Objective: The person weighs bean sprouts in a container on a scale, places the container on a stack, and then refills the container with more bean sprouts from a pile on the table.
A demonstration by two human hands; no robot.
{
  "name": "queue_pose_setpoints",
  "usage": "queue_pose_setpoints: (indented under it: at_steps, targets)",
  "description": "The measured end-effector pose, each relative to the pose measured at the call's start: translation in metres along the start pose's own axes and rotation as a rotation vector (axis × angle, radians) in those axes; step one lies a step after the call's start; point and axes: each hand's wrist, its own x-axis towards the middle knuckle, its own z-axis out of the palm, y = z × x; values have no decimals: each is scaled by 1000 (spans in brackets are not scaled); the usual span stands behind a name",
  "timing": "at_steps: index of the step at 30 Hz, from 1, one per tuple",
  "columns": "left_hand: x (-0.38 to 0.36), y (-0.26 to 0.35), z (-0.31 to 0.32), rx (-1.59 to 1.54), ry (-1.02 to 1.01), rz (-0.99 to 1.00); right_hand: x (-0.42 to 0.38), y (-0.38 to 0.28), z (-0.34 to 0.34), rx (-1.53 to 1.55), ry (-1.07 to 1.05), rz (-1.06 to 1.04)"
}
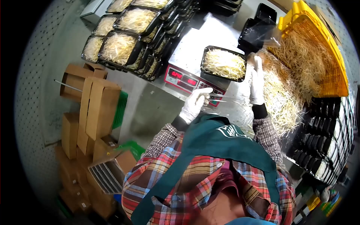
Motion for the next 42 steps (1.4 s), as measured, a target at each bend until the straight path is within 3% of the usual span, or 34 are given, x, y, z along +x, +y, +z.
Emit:
queue_pose_setpoints:
  at_steps: [5, 9, 10, 13, 14, 16, 17, 19, 21, 22, 23, 24, 26, 28, 31, 32, 37, 39, 40, 42]
  targets:
    - [11, -2, 0, -80, 95, -60, 9, -28, 29, -414, -242, -72]
    - [15, -3, -15, -140, 161, -20, 6, -48, 7, -260, -56, -94]
    - [16, -10, -21, -165, 184, 7, -3, -60, 0, -156, -77, -19]
    - [24, -10, -27, -189, 276, 17, -30, -67, -14, -77, -404, 71]
    - [30, -12, -30, -149, 279, 36, -41, -55, -4, -105, -371, -46]
    - [50, -18, -37, -69, 280, 74, -50, -54, 12, -296, -304, -47]
    - [62, -13, -40, 142, 262, 180, -52, -40, 16, -363, -251, -90]
    - [90, -9, -36, 231, 358, 279, -37, -33, 24, -244, -98, -242]
    - [118, 12, -24, -10, 378, 172, -8, -38, 23, -521, 26, -428]
    - [134, 16, -18, -100, 408, 121, 6, -34, 25, -554, 86, -419]
    - [147, 21, -20, 96, 354, 217, 18, -32, 25, -588, 147, -410]
    - [154, 40, -10, 56, 385, 123, 28, -29, 26, -574, 169, -346]
    - [177, 37, -5, 272, 389, 68, 49, -3, 26, -438, 233, -272]
    - [214, -16, -20, 783, 323, 148, 57, 15, 22, -562, 231, -222]
    - [217, -33, -17, 1023, 255, 95, 58, 45, 14, -677, 210, -173]
    - [218, -27, -21, 1095, 119, 3, 55, 47, 13, -681, 191, -124]
    - [206, -48, -30, 1056, 211, 173, 49, 80, 3, -446, 107, 234]
    - [204, -17, -45, 997, 107, 126, 49, 81, -2, -297, 64, 282]
    - [211, -27, -53, 729, 43, 47, 51, 84, -3, -219, 56, 293]
    - [213, -33, -60, 432, -11, 68, 54, 80, -4, -114, 50, 332]
